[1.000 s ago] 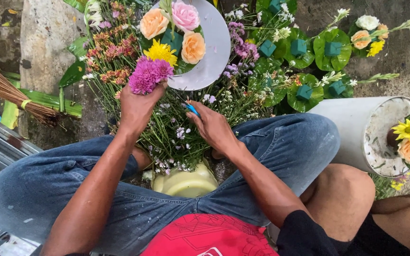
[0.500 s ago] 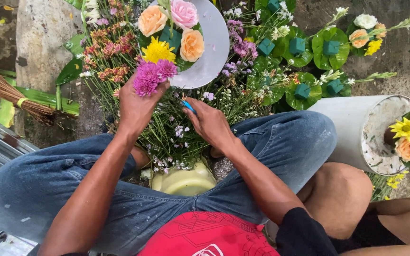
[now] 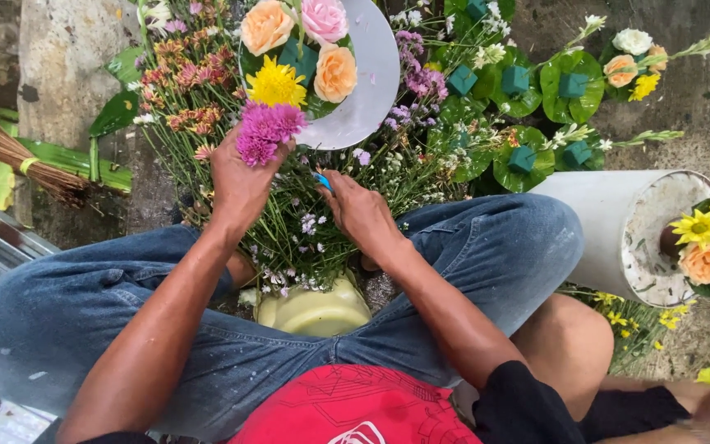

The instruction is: The person arranges a variety of flowers, including purple, yellow, and pink blooms, into a white circular container. They use blue scissors to trim stems and carefully place each flower to create a balanced arrangement.

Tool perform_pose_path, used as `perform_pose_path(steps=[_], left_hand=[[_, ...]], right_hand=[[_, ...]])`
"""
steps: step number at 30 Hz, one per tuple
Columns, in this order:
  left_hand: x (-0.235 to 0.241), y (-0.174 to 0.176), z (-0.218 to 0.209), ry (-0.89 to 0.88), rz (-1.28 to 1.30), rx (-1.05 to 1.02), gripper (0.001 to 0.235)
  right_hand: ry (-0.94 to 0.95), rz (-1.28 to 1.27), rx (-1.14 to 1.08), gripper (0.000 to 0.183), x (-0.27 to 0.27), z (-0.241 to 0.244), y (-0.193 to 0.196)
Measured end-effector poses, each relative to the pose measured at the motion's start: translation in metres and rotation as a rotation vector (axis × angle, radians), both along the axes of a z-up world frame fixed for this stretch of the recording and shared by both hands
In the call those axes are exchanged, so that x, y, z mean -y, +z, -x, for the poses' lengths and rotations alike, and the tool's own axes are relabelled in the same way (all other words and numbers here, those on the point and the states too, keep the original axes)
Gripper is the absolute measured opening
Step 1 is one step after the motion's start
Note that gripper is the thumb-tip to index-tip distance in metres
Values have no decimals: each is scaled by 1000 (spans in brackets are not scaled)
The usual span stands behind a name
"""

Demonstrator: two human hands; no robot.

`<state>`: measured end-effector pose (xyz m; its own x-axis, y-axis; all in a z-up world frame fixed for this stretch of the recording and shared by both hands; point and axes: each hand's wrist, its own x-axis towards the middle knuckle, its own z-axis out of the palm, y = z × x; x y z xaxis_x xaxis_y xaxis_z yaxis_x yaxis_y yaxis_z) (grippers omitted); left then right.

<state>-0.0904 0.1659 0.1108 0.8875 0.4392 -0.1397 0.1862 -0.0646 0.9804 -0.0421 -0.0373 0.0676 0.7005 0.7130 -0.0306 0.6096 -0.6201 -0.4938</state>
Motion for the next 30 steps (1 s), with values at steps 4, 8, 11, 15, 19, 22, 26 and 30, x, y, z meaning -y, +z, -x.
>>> perform_pose_path(steps=[4, 8, 11, 15, 19, 22, 26, 30], left_hand=[[-9, 28, -2, -9, -55, -10, 22], [-17, 31, -4, -7, -10, 45, 13], [-15, 26, -2, -40, 47, 37, 14], [-8, 30, 0, -178, 111, 73, 11], [-1, 29, 2, -210, 143, 100, 14], [-4, 25, 1, -211, 142, 112, 14], [-12, 27, -1, -147, 71, 54, 24], [-19, 32, -3, -138, 64, 44, 25]], right_hand=[[-14, 271, -2, 23, 41, -6, -55], [-121, 63, -208, 25, 30, -16, 4], [-213, -275, -303, 22, 16, -15, 11], [-265, -669, -335, 23, -10, -16, 1], [-392, -787, -641, 26, -20, -7, 28], [-473, -667, -765, 39, -17, -7, 33], [-216, -118, -409, 37, -1, -1, -38], [-154, -27, -391, 45, 2, 2, -55]])
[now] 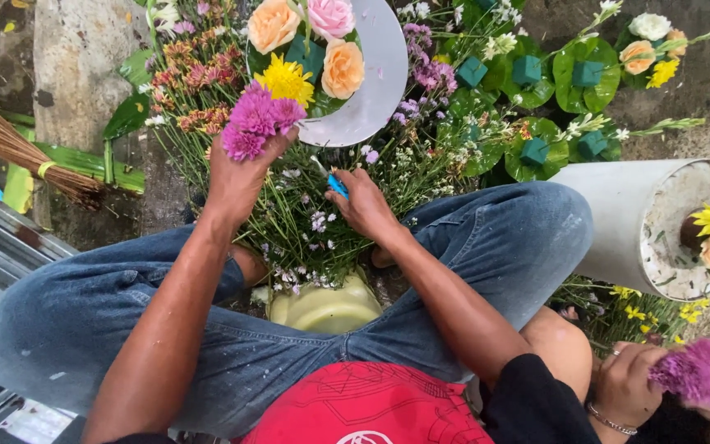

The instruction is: The person arranges a variety of flowers, including purple, yellow, and pink blooms, into a white circular container. They use blue scissors to trim stems and carefully place each flower to create a balanced arrangement.

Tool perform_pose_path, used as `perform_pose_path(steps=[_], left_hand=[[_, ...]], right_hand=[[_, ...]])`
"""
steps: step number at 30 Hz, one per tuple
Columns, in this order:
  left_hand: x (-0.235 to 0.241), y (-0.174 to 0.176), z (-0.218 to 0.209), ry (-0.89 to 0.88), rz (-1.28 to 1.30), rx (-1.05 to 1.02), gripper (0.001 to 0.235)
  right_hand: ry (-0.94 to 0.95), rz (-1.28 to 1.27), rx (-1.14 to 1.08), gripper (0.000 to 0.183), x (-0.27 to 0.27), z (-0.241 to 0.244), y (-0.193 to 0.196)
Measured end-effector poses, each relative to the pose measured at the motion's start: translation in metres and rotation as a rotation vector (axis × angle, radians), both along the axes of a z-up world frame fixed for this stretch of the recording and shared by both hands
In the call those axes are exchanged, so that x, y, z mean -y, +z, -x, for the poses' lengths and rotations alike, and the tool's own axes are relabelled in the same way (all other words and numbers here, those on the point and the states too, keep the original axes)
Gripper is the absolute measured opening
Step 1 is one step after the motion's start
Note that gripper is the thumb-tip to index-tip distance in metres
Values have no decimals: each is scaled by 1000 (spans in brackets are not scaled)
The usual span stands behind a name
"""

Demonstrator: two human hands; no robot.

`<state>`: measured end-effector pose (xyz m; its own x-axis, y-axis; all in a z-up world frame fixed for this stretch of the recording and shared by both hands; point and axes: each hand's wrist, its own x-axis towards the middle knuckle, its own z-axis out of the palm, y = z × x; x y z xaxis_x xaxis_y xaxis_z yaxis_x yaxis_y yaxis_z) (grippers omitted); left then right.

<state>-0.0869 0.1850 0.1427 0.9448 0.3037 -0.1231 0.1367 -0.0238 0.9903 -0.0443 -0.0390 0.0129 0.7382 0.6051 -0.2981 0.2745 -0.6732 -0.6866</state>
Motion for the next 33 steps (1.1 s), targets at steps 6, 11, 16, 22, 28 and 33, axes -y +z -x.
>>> perform_pose_path(steps=[6, 11, 16, 22, 28, 33], left_hand=[[-2, -30, 4, -74, 44, 29, 24], [9, -37, 3, -140, 19, 68, 24], [14, -4, -1, -190, -20, 28, 23], [4, -15, 5, 45, -75, -31, 17], [10, -16, 0, 90, -135, -17, 15], [12, -10, -1, -71, -113, 24, 27]], right_hand=[[-64, -409, -70, 41, -22, -12, 61], [-107, -658, -34, 29, -19, -14, 39], [-159, -743, 63, 8, -17, -18, 47], [-459, -635, 21, 11, -5, -36, 86], [-711, -895, -267, 10, -9, -48, 79], [-606, -901, -353, 14, -31, -28, 77]])
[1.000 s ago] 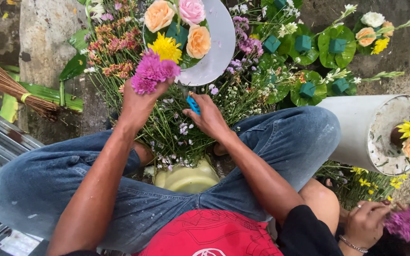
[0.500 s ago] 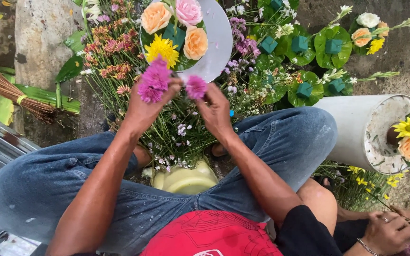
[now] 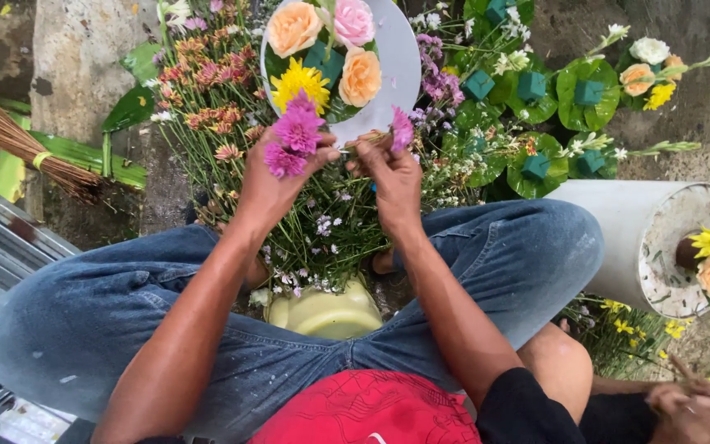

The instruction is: The person arranges a variety of flowers, including purple, yellow, and pink blooms, into a white circular container. They use blue scissors to trim stems and carefully place each flower to create a balanced arrangement.

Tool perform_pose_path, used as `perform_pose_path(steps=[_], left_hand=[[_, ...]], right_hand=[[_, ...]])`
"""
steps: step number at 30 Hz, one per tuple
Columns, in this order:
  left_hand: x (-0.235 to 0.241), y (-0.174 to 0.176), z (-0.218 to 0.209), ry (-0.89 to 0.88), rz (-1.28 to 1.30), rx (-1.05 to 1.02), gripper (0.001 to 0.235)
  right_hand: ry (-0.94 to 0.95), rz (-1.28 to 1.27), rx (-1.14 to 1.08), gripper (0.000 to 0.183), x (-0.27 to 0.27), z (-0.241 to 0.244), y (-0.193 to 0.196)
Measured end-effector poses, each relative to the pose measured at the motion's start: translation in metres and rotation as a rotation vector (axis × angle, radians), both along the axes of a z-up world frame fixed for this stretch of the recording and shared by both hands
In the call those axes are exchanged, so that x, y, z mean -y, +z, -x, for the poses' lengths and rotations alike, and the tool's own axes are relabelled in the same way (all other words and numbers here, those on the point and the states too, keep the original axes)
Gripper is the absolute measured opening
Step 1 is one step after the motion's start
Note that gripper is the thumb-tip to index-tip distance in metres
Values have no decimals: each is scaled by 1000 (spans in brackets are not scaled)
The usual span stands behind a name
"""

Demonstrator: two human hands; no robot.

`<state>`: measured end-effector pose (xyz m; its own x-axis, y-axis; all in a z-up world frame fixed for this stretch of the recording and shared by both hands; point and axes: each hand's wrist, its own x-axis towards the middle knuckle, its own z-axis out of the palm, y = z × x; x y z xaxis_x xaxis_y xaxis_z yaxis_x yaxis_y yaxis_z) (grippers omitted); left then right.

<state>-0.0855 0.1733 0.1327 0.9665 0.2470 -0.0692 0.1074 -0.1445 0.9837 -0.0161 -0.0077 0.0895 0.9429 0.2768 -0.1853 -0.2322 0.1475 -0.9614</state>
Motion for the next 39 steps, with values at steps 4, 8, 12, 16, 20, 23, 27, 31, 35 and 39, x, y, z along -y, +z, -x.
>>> perform_pose_path(steps=[4, 8, 12, 16, 20, 23, 27, 31, 35, 39], left_hand=[[-5, -20, 2, -18, -72, 78, 17], [-3, -17, 3, -1, -107, 93, 16], [4, -12, 5, 101, -3, 36, 11], [-12, -22, 3, 181, 12, -55, 12], [-15, -21, 1, 353, -4, -115, 17], [-26, -29, -8, 432, -28, -126, 18], [-51, -62, -31, 580, -81, -315, 25], [-61, -97, -55, 637, -81, -412, 37], [-73, -125, -76, 605, -101, -560, 50], [-72, -110, -84, 567, -129, -630, 58]], right_hand=[[34, 52, 51, 13, -8, 9, -2], [11, 68, 73, 12, -9, 13, 2], [-106, 28, 10, 11, -6, 8, 4], [-336, 32, 154, 9, -10, -14, 1], [-314, 430, 399, 12, -35, -17, -48], [-343, 591, 548, 10, -48, -33, -125], [-465, 608, 525, 13, -69, -49, -160], [-508, 642, 587, 11, -77, -47, -171], [-537, 679, 610, 11, -78, -44, -160], [-555, 665, 599, 13, -78, -44, -166]])
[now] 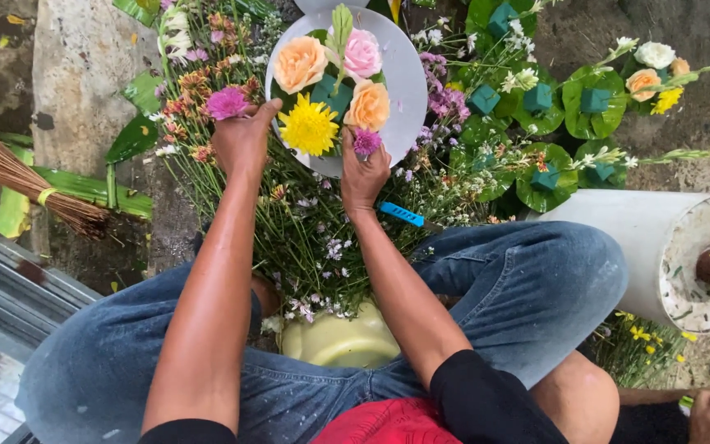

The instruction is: The person arranges a variety of flowers, including purple, yellow, and pink blooms, into a white circular container. They use blue scissors to trim stems and carefully place each flower to create a balanced arrangement.

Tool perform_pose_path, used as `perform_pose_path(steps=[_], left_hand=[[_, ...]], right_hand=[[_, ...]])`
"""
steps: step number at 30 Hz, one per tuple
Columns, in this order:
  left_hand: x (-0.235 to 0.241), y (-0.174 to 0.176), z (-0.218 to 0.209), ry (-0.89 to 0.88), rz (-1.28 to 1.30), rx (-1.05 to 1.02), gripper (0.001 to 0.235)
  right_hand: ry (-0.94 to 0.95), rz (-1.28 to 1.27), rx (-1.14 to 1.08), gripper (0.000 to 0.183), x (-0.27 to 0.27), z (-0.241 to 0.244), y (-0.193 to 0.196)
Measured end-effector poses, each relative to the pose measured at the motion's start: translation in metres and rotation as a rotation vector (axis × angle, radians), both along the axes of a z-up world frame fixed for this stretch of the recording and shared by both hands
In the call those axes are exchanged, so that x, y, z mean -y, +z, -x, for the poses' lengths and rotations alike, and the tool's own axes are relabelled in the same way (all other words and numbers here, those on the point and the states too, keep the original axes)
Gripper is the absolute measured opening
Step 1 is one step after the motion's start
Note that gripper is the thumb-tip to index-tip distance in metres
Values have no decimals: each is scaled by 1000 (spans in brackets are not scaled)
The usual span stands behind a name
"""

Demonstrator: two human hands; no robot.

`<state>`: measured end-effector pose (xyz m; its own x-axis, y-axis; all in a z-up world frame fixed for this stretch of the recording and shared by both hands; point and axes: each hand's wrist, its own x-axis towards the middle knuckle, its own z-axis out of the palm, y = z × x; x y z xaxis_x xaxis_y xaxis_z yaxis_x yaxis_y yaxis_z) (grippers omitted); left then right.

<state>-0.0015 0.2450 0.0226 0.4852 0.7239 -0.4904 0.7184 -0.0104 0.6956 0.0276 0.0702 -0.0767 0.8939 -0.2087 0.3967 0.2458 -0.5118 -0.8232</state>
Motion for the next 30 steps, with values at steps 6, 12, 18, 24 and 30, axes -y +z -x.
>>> perform_pose_path(steps=[6, 12, 18, 24, 30], left_hand=[[8, -12, -17, -120, -55, -44, 64], [14, 11, -27, -135, -75, -15, 65], [18, 14, -28, -112, -47, 21, 69], [19, 9, -30, -112, -34, 20, 73], [16, 12, -27, -109, -17, 25, 67]], right_hand=[[-79, -21, -10, 16, -7, 1, -4], [-43, 115, 12, 13, -6, 5, 10], [-124, 96, -23, 27, -8, 7, 3], [-165, 179, -26, 42, -18, -1, 9], [-30, 202, 3, 31, -11, -2, 11]])
